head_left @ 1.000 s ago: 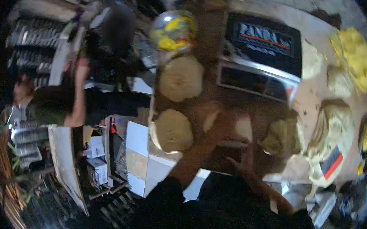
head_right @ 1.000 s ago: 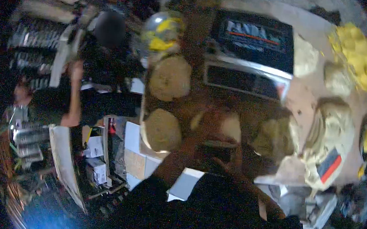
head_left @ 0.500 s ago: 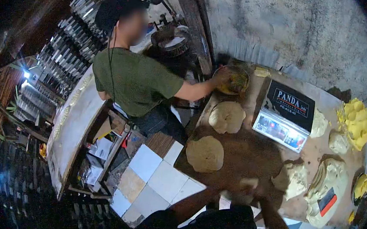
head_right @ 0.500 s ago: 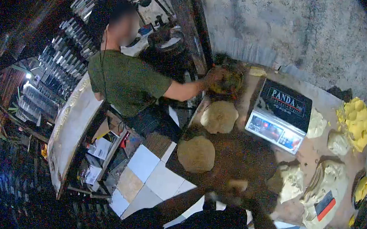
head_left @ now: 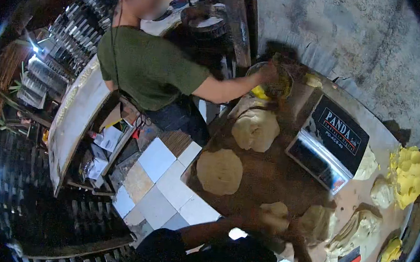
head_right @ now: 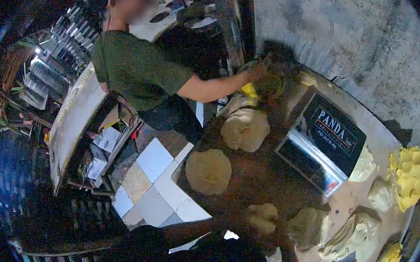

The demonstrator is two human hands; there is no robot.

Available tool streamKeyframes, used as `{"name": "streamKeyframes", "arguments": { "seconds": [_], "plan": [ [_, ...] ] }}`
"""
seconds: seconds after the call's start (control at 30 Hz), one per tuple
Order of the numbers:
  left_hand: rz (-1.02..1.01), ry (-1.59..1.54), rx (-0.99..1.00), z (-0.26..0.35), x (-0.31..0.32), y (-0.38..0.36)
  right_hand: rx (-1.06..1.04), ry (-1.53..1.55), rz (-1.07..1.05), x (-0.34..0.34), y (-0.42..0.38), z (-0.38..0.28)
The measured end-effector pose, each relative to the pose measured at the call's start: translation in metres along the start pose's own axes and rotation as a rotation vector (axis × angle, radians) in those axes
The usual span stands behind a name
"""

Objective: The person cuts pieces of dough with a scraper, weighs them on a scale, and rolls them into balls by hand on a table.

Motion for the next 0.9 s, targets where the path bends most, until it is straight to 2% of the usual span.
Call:
{"name": "streamKeyframes", "arguments": {
  "seconds": [0.1, 0.17, 0.2, 0.27, 0.43, 0.53, 0.73, 0.9],
  "plan": [
    [0.08, 0.073, -0.094, -0.022, -0.052, 0.082, -0.033, 0.047, -0.011, -0.039, 0.077, -0.006],
    [0.1, 0.115, -0.151, -0.037, -0.074, 0.124, 0.021, 0.159, -0.151, -0.043, 0.146, 0.024],
    [0.102, 0.122, -0.178, -0.042, -0.077, 0.135, 0.046, 0.213, -0.222, -0.046, 0.181, 0.036],
    [0.096, 0.112, -0.218, -0.05, -0.059, 0.128, 0.031, 0.28, -0.304, -0.037, 0.201, 0.052],
    [0.104, 0.057, -0.305, -0.035, -0.004, 0.038, -0.076, 0.439, -0.304, 0.015, 0.147, 0.042],
    [0.09, 0.054, -0.328, -0.02, -0.018, 0.018, -0.058, 0.469, -0.262, 0.013, 0.135, 0.043],
    [0.028, 0.107, -0.176, 0.005, -0.087, 0.087, 0.045, 0.45, -0.052, -0.035, 0.134, 0.079],
    [0.009, 0.045, 0.016, 0.028, -0.061, 0.129, 0.035, 0.404, 0.024, 0.007, 0.101, 0.079]
  ]
}}
Point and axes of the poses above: each hand's wrist, its own y-axis towards the middle knuckle, its own x-axis out of the palm, z = x × y, the point moved 6 cm from there along y, towards the middle knuckle, and after that the axes turned 9 degrees about y, right-handed, at the moved point
